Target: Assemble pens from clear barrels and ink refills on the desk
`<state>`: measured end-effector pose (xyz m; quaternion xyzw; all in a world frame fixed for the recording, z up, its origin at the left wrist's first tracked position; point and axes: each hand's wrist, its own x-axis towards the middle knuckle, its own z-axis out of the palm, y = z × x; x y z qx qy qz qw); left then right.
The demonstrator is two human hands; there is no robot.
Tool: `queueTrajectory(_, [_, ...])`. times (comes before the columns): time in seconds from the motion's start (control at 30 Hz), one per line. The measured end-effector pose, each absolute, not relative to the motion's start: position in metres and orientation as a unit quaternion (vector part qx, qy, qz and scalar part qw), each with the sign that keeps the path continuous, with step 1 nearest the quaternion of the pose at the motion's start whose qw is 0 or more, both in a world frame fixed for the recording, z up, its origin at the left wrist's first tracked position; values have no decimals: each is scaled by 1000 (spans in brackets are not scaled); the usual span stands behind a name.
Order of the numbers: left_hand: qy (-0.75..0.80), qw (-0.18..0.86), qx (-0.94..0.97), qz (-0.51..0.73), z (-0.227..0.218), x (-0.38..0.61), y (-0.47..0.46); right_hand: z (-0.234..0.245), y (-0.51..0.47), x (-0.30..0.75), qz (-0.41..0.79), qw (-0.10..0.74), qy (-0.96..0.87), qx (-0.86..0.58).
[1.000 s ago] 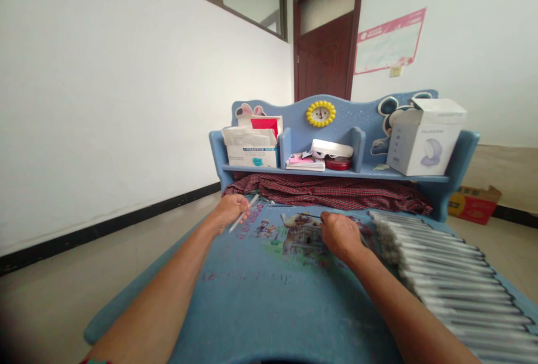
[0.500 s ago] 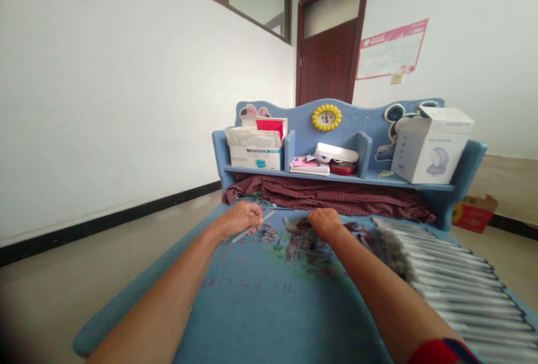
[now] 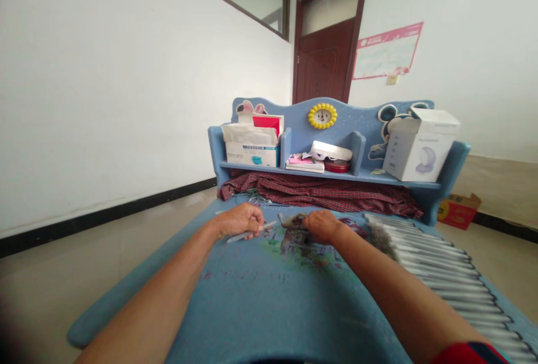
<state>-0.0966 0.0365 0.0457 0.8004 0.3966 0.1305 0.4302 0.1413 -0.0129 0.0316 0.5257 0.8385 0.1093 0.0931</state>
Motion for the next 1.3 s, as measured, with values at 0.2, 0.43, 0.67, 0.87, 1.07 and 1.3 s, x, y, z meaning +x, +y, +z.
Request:
queueTrajectory(0.2, [383,449,798,125,49,-94,31,34,-29,146,88,47,844,527])
queueTrajectory(0.43, [376,454,800,106,55,-92,25,43,-51,148,109,11,859,500])
queueTrajectory(0.67, [347,468,808,88,59,-89,22,46,-59,140,136,13,867,479])
queueTrajectory(0.87, [345,451,821,62,58,-88,22,49,-61,137,161,29,873,460])
queueTrajectory(1.07, [324,485,811,51,60,-87,18,57,-64,138,195,28,877,439])
queueTrajectory(1.3, [298,536,786,74,59,-80,13,64,-71,132,222,2,884,410])
